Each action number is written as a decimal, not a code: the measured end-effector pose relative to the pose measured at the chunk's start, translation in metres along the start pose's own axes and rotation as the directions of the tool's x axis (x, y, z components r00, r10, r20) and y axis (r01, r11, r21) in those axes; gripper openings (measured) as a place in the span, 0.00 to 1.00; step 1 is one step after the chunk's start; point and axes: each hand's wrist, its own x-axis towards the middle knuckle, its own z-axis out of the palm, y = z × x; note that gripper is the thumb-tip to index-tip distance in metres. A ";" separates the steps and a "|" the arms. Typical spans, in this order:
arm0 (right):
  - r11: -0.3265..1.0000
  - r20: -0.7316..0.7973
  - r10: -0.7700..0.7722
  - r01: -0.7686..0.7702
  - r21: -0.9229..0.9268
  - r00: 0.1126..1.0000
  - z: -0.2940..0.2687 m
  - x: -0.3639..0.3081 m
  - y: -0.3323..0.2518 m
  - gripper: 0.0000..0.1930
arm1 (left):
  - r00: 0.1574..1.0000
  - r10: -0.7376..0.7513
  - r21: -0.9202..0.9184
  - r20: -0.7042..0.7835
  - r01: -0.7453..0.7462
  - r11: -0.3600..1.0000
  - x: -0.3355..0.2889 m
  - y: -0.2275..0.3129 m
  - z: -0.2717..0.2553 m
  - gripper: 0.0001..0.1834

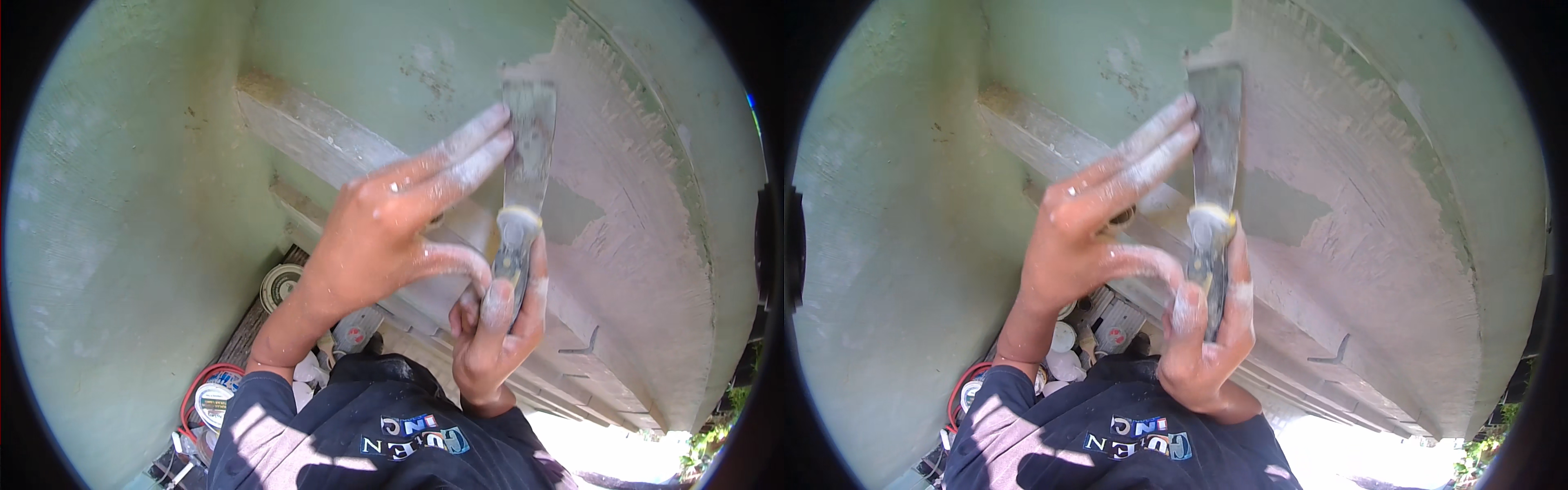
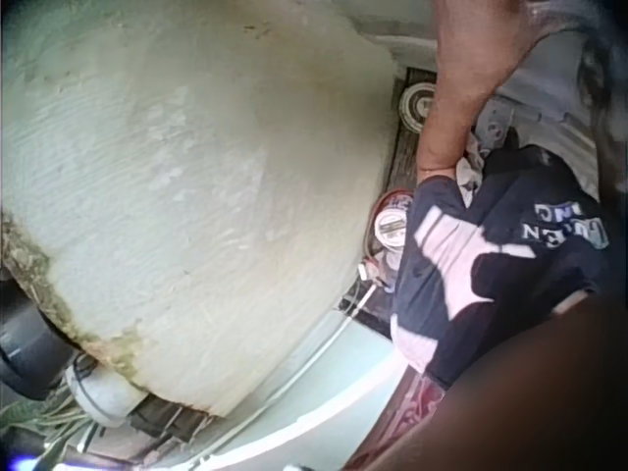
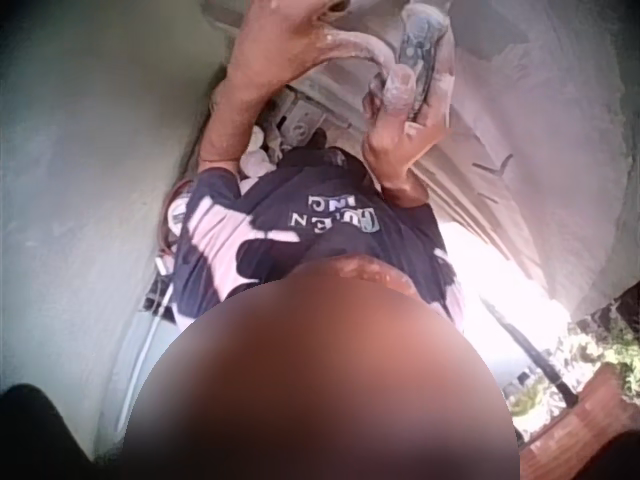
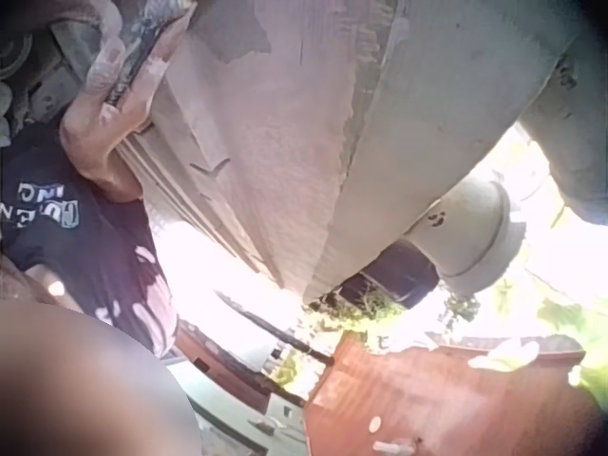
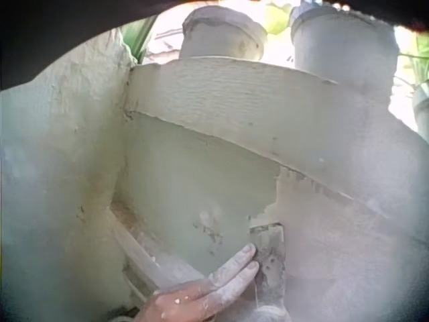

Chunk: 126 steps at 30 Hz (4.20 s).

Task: The person is sanding a white surface using a putty knife and sandpaper.

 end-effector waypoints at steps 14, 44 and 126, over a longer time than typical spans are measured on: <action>0.999 -0.085 0.022 -0.019 0.034 0.996 0.005 -0.003 -0.003 0.33 | 1.000 -0.007 0.011 0.004 0.007 1.000 -0.003 0.001 0.005 0.52; 0.986 0.017 0.112 -0.113 0.120 0.994 0.009 0.013 0.008 0.32 | 0.996 -0.001 0.155 -0.088 0.015 0.988 -0.006 -0.003 0.001 0.54; 0.894 0.106 0.193 -0.219 0.392 0.975 0.010 0.039 -0.030 0.35 | 0.971 0.083 0.223 -0.223 -0.032 0.974 0.029 0.014 -0.003 0.50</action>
